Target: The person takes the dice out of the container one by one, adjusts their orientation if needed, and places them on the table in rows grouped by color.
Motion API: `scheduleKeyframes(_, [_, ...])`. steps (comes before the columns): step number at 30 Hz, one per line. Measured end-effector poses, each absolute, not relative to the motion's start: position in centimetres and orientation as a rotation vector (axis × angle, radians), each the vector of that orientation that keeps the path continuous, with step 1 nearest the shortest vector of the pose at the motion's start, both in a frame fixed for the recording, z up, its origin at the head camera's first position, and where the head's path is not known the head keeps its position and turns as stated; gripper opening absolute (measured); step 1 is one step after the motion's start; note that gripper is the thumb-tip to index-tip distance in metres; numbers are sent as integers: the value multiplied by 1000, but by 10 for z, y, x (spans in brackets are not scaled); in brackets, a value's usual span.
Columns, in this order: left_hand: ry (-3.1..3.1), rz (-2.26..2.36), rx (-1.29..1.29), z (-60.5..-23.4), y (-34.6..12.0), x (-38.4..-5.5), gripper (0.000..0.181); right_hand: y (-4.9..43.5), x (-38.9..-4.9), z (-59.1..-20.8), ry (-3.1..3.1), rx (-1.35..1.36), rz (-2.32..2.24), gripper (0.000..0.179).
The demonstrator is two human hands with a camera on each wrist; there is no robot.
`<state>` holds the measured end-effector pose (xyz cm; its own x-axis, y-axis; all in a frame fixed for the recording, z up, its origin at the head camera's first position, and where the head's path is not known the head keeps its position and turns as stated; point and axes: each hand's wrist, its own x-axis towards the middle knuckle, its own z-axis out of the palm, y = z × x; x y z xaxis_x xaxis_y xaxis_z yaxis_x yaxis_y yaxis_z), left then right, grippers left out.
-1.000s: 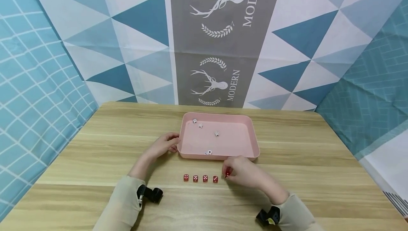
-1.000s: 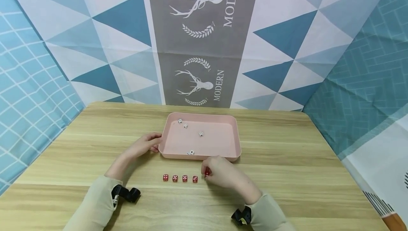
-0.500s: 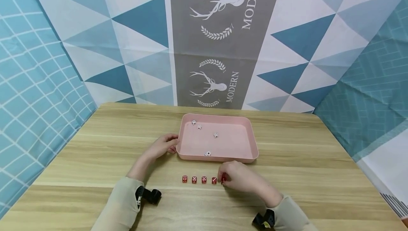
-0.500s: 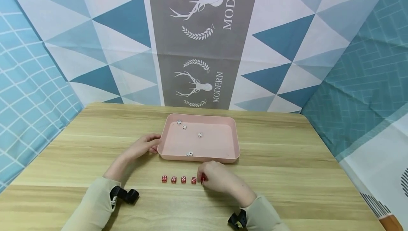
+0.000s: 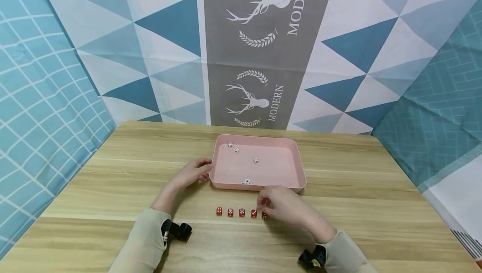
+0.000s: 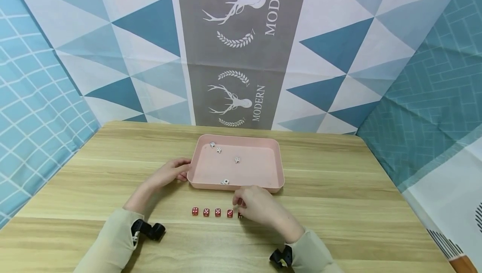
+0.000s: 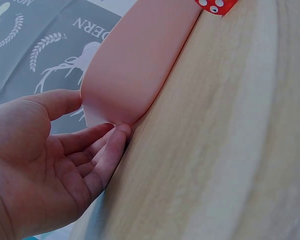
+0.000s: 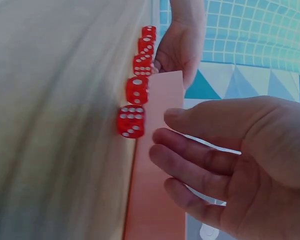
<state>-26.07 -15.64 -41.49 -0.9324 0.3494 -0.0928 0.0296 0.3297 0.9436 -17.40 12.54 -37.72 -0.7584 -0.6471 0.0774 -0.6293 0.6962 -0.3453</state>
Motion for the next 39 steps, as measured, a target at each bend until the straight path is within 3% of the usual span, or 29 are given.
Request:
scheduleKeyframes(15, [2304, 1636, 350, -387, -149, -242, 38, 104, -197, -378, 3141, -1023, -652, 8])
scheduleKeyframes(26, [2311, 1640, 357, -415, -156, -262, 39, 91, -207, -387, 3016, -1010, -407, 39])
scheduleKeyframes(39, [2328, 1633, 328, -415, -156, -262, 39, 86, -209, -388, 2937, -1039, -382, 33])
